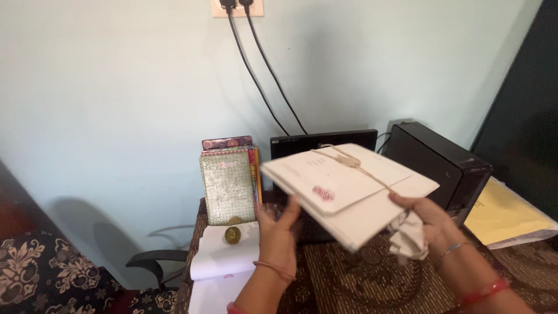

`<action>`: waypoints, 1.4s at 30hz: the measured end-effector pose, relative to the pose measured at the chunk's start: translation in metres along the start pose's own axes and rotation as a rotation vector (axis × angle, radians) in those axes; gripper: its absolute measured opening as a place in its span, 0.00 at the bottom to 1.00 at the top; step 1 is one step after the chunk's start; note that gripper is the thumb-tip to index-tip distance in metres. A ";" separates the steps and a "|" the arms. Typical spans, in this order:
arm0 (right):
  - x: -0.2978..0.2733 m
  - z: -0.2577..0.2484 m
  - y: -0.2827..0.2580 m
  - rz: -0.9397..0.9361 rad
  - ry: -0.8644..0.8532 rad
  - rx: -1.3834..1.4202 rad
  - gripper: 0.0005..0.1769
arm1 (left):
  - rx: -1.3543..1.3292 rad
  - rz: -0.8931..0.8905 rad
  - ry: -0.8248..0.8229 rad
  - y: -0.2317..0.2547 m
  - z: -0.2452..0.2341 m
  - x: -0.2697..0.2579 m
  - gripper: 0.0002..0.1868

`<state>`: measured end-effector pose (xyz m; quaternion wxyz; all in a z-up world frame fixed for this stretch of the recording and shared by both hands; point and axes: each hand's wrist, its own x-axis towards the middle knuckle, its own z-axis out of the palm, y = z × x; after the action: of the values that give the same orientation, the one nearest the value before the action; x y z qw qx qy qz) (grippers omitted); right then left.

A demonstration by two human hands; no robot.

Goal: The person wipes a desk surface and several items using a white cloth. They clean a pen holder, a computer monitor, a keyboard, and a mouse, then wipe a notebook and a tied package on the desk.

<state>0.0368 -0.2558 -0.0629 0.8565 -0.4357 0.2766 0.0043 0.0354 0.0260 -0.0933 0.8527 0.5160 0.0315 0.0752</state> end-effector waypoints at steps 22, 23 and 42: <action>0.197 -0.262 0.111 -0.003 0.329 -0.563 0.21 | 0.077 -0.414 0.179 -0.264 -0.147 0.079 0.20; 0.204 -0.272 0.111 0.087 0.335 -0.628 0.23 | 0.106 -0.427 0.140 -0.285 -0.154 0.083 0.20; 0.282 -0.344 0.154 -0.077 0.614 -1.200 0.28 | 1.021 -0.341 -0.192 -0.397 -0.171 0.145 0.33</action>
<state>0.0761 -0.4839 -0.4726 0.3482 -0.8270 0.4414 0.0027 0.1944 0.0174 -0.5208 0.4930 0.8565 0.0691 -0.1362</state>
